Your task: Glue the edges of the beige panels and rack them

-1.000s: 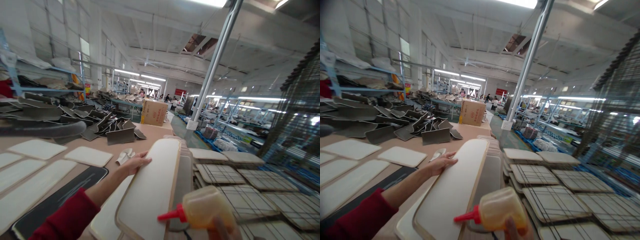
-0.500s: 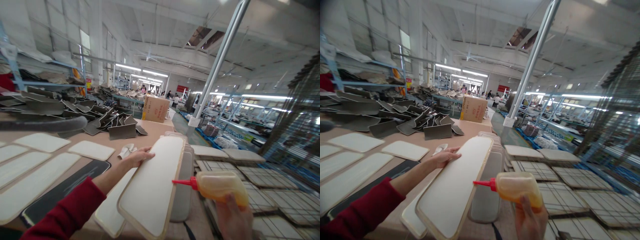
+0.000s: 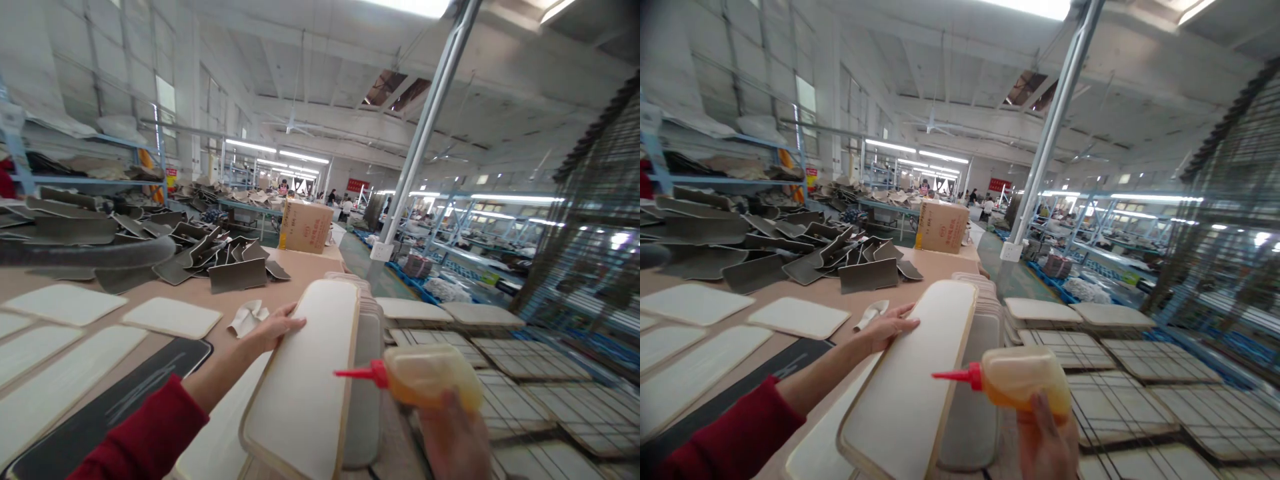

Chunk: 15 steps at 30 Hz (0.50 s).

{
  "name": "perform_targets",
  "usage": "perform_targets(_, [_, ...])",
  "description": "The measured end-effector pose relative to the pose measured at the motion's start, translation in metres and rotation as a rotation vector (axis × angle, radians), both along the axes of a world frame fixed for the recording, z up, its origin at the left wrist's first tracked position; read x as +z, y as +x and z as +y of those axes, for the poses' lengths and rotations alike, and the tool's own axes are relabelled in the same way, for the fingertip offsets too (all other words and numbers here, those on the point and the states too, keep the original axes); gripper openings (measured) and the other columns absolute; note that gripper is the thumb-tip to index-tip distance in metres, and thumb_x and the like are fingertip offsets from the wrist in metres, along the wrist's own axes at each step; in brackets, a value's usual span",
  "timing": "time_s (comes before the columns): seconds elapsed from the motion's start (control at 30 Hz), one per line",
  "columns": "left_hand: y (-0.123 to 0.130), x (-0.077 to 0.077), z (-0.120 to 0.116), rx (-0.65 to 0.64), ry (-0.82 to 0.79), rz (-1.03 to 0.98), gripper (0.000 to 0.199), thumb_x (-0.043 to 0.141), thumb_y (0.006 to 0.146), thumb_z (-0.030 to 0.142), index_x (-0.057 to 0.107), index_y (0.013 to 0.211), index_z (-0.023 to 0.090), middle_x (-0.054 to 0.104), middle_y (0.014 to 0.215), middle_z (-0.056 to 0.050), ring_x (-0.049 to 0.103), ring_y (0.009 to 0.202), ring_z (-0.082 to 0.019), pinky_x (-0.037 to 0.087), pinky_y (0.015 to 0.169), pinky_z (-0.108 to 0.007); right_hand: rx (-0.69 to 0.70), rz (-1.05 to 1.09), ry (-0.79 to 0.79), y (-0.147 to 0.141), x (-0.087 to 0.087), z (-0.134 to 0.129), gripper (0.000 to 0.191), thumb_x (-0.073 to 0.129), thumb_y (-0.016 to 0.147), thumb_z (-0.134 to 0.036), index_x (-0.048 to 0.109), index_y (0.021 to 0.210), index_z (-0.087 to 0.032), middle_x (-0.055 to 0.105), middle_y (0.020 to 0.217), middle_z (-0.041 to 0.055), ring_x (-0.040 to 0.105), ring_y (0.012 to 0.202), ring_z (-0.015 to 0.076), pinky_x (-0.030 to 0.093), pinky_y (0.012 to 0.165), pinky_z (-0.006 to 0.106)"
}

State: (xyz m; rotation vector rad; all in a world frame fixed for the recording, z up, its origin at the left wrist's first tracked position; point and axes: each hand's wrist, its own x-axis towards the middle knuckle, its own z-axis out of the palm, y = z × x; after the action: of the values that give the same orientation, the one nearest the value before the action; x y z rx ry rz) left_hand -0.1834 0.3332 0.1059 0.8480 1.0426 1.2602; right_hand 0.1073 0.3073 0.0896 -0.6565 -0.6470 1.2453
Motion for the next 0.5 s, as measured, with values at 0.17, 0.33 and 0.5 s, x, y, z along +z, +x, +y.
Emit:
perform_targets(0.17, [0.021, 0.001, 0.001, 0.039, 0.018, 0.019, 0.089, 0.082, 0.051, 0.023, 0.044, 0.131, 0.019, 0.070, 0.097, -0.010, 0.067, 0.077, -0.025, 0.053, 0.067, -0.033, -0.057, -0.041, 0.175, -0.018, 0.018, 0.036, 0.071, 0.083, 0.055, -0.024, 0.052, 0.118, -0.018, 0.064, 0.097, -0.0004, 0.060, 0.088, 0.0140, 0.050, 0.078, 0.019])
perform_targets(0.33, [0.025, 0.010, -0.004, -0.057, 0.023, -0.024, 0.084, 0.079, 0.056, 0.023, 0.043, 0.132, 0.018, 0.070, 0.098, -0.010, 0.067, 0.079, -0.025, 0.053, 0.070, -0.034, -0.042, -0.025, 0.176, -0.016, 0.008, 0.044, 0.063, 0.080, 0.061, -0.025, 0.053, 0.118, -0.019, 0.063, 0.096, -0.0010, 0.060, 0.087, 0.0130, 0.049, 0.079, 0.020])
perform_targets(0.5, [0.024, 0.013, -0.003, -0.124, 0.028, -0.079, 0.069, 0.064, 0.061, 0.018, 0.049, 0.128, 0.017, 0.070, 0.100, -0.008, 0.066, 0.088, -0.025, 0.051, 0.073, -0.031, -0.027, -0.029, 0.171, -0.007, 0.004, 0.051, 0.059, 0.078, 0.062, -0.024, 0.054, 0.115, -0.019, 0.063, 0.098, -0.0005, 0.060, 0.088, 0.0141, 0.050, 0.080, 0.022])
